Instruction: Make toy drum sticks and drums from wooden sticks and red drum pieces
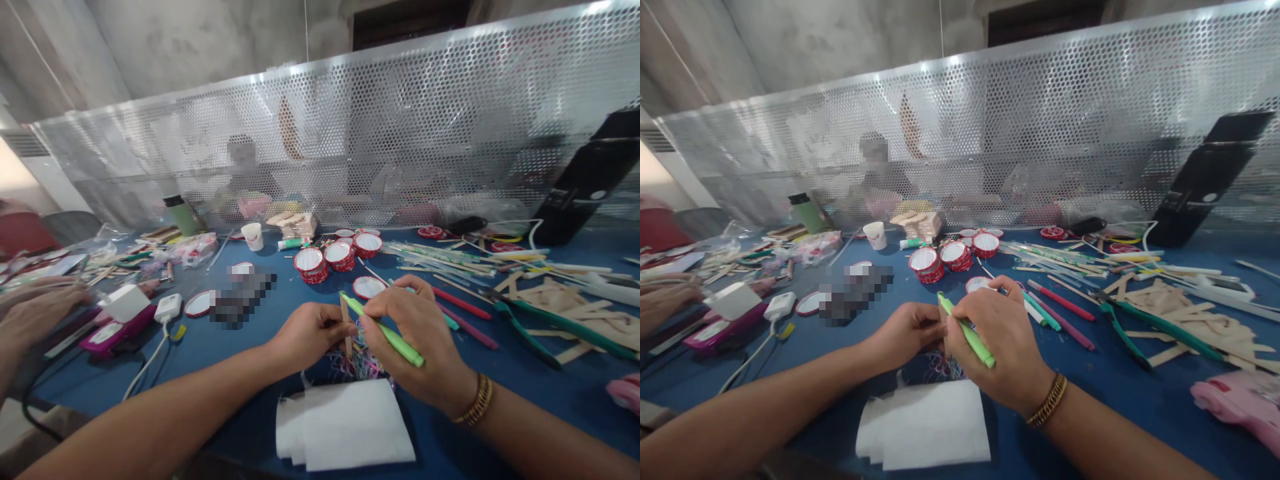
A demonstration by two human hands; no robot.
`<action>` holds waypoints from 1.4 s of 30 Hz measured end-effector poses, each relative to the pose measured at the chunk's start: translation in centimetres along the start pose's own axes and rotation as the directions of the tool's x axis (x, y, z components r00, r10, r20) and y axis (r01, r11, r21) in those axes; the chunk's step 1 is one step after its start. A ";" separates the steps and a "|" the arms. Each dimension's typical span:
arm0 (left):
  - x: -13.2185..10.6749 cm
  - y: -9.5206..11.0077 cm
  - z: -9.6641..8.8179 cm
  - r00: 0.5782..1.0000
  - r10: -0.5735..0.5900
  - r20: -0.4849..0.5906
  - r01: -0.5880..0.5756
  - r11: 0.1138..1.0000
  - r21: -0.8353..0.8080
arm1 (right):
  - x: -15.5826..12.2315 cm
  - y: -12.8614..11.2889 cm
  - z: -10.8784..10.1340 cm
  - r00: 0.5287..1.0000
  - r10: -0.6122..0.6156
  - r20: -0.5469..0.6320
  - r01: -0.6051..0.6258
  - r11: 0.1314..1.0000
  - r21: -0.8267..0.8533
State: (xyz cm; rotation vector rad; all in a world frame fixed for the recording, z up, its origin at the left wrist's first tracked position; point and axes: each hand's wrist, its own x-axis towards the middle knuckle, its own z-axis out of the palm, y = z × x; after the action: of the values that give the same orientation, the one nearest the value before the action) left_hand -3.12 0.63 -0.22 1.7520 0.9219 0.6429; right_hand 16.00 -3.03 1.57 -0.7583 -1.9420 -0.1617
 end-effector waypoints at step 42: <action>-0.1 -0.2 -0.1 1.000 -0.004 -0.031 0.007 0.997 0.076 | 0.1 0.3 -0.2 0.998 0.027 -0.052 -0.028 0.999 -0.025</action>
State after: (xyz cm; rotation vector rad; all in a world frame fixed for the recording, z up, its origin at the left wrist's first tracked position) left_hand -3.27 0.62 -0.37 1.8105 0.9831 0.6400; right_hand 16.24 -2.84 1.68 -0.7903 -1.8829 -0.1884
